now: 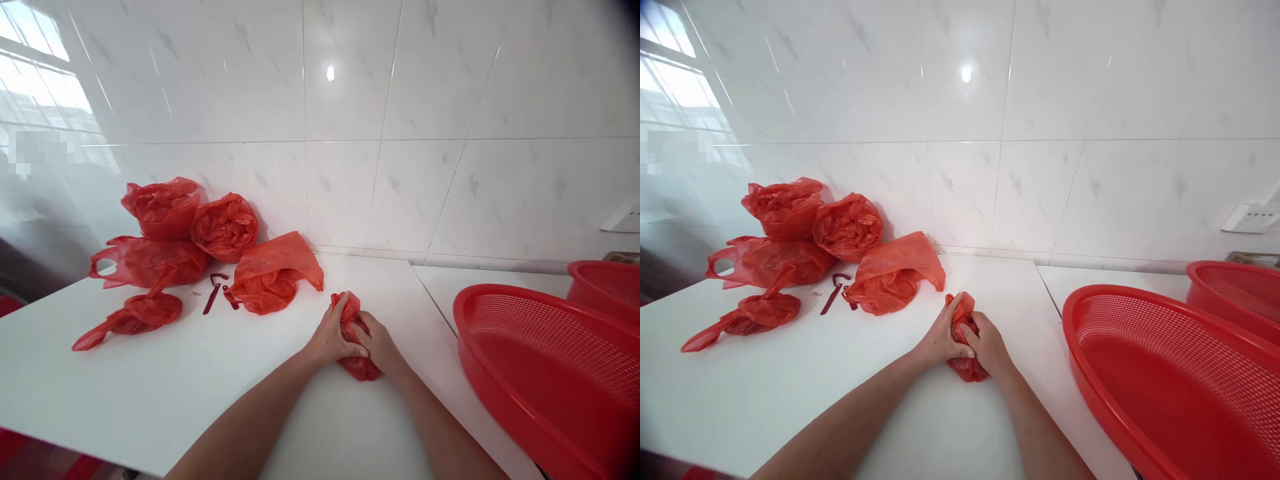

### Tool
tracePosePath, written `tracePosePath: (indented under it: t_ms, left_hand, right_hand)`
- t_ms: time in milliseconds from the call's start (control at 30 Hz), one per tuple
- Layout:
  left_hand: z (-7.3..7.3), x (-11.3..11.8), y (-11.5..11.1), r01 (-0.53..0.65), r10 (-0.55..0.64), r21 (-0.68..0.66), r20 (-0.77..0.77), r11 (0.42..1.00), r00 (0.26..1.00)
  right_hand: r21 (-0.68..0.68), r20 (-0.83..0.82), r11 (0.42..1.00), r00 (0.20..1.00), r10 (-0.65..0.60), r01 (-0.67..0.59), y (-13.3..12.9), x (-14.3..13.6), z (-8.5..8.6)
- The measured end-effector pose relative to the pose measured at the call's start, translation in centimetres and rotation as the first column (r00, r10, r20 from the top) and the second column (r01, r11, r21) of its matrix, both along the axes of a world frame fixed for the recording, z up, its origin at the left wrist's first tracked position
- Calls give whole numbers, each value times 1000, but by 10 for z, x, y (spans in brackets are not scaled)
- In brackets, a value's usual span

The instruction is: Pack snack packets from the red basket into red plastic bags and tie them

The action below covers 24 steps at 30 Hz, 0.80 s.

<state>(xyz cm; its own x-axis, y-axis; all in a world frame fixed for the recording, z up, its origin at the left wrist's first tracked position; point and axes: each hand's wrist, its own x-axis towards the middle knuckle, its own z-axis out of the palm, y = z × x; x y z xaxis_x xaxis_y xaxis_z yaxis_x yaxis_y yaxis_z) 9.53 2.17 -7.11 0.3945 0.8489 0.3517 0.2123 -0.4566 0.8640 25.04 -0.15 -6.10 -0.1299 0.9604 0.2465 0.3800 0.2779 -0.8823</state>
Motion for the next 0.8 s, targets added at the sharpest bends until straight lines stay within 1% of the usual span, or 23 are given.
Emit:
tracePosePath:
  t_ms: [133,233,300,400,533,633,700,800]
  left_hand:
    - [3,0,0,-82,87,59,-82,995,993]
    - [7,1,-1,-134,148,107,-135,985,980]
    - [9,1,-1,-151,168,104,-180,983,969]
    - [9,0,-1,-151,166,80,-245,985,955]
    - [10,-2,-2,-114,122,46,-300,992,946]
    - [11,-4,-6,-81,106,90,-319,993,942]
    - [12,-7,-10,-77,117,135,-326,988,938]
    - [15,-17,-16,-103,155,172,-327,980,932]
  right_hand:
    - [-53,-24,998,999,-46,44,-3,-2,5]
    - [-21,-22,997,997,-71,70,0,-1,6]
    - [-5,-13,998,998,-60,60,1,-1,5]
    - [-42,-27,999,1000,-16,15,1,0,3]
    - [-127,-83,990,995,55,-66,0,3,1]
    - [-133,-114,983,987,112,-127,1,6,1]
    - [-128,-171,983,979,108,-131,3,8,1]
    - [-150,-274,986,961,25,-69,5,12,0]
